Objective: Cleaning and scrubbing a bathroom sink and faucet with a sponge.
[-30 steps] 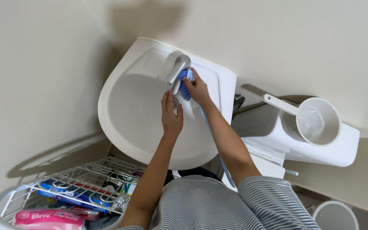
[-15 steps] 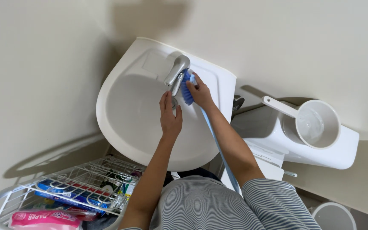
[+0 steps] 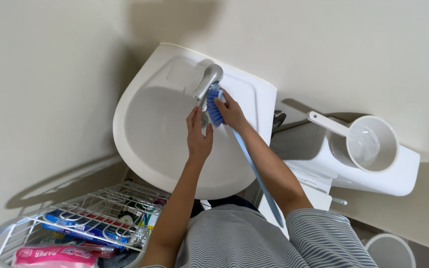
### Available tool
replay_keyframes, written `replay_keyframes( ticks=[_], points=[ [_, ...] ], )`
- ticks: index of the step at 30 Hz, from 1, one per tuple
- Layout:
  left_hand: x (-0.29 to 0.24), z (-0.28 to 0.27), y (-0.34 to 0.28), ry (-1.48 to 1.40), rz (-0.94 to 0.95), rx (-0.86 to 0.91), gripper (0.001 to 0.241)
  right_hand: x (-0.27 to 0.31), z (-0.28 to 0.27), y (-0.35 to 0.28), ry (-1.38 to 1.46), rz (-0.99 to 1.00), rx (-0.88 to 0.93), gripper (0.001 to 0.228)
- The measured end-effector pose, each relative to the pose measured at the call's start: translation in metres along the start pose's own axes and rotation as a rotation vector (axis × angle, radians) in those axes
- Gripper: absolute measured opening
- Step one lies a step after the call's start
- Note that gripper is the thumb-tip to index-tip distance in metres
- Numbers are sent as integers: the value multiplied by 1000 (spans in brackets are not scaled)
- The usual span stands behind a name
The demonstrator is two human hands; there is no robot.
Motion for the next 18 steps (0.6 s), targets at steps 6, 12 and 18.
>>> replay_keyframes(
  ticks=[6, 12, 18],
  points=[
    [5, -10, -1, -66, 25, -9, 54, 19, -7, 13, -279, 39, -227, 70],
    [11, -12, -8, -99, 24, 5, 54, 26, 28, -26, -470, -276, -120, 70],
    [4, -9, -14, -80, 56, 22, 54, 50, -1, -2, -622, -26, -240, 77]
  ],
)
Point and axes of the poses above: each hand's wrist, its own y-axis towards the middle knuckle, its own z-axis out of the palm, x = y × z, the point moved 7 cm from there along y, towards the middle knuckle, and after that the axes turned 9 degrees about x, right-handed, at the moved point
